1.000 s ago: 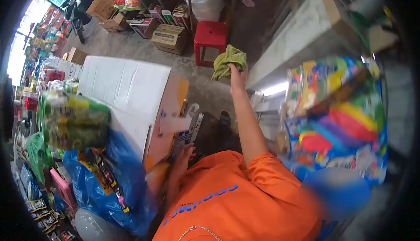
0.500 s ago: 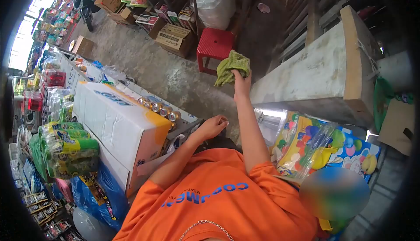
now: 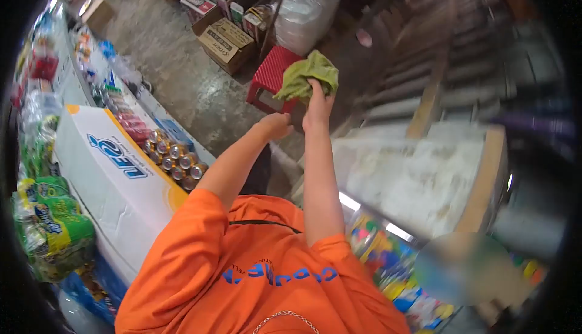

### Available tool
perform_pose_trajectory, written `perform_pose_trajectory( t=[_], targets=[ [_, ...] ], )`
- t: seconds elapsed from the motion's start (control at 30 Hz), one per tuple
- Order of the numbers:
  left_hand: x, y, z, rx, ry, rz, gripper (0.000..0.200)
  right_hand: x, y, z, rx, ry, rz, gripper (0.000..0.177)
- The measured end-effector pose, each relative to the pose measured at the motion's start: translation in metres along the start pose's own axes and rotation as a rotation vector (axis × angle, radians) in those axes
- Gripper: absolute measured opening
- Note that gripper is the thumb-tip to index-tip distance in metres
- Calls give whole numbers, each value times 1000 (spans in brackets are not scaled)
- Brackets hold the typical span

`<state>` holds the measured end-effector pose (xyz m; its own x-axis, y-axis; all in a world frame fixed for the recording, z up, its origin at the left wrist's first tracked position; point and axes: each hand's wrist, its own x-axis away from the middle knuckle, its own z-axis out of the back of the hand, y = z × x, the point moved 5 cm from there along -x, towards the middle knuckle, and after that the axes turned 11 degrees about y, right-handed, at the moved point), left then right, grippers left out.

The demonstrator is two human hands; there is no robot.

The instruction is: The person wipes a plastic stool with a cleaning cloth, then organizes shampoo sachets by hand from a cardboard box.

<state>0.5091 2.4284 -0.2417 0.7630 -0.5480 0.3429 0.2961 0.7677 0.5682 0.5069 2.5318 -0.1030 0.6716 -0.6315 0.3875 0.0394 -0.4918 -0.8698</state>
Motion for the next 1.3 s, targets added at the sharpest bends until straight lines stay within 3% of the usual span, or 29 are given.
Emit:
perform_pose_trajectory(
  t=[0.13,0.23,0.3,0.37,0.43,0.57,0.7,0.87,0.97,1.1,1.23,1.3],
  targets=[
    [-47,-93,22,131,139,218,48,-63,19,-26,228,-110,103,54],
    [-26,-159,59,340,141,416,45,-91,30,-9,477,-149,-1,51],
    [-9,-216,58,353,277,534,41,-110,37,7,526,-150,-50,52],
    [39,-273,47,334,370,795,48,-121,51,28,567,-142,-107,54],
    [65,-282,45,328,322,868,48,-128,58,45,674,-60,-182,53],
    [86,-275,20,456,312,989,46,-154,75,27,804,-194,-233,56],
    [77,-250,5,565,383,959,46,-177,79,-51,886,-420,-207,55],
    [82,-227,30,658,531,1007,48,-203,85,-143,852,-610,-116,54],
    [84,-243,20,701,536,1062,45,-213,93,-150,825,-626,-192,56],
    [86,-240,88,566,703,1115,40,-231,102,-156,877,-634,-202,53],
    [88,-257,128,529,738,1117,39,-236,130,-161,858,-650,-308,53],
    [82,-282,132,501,661,1096,41,-230,139,-177,902,-637,-311,53]
  ],
)
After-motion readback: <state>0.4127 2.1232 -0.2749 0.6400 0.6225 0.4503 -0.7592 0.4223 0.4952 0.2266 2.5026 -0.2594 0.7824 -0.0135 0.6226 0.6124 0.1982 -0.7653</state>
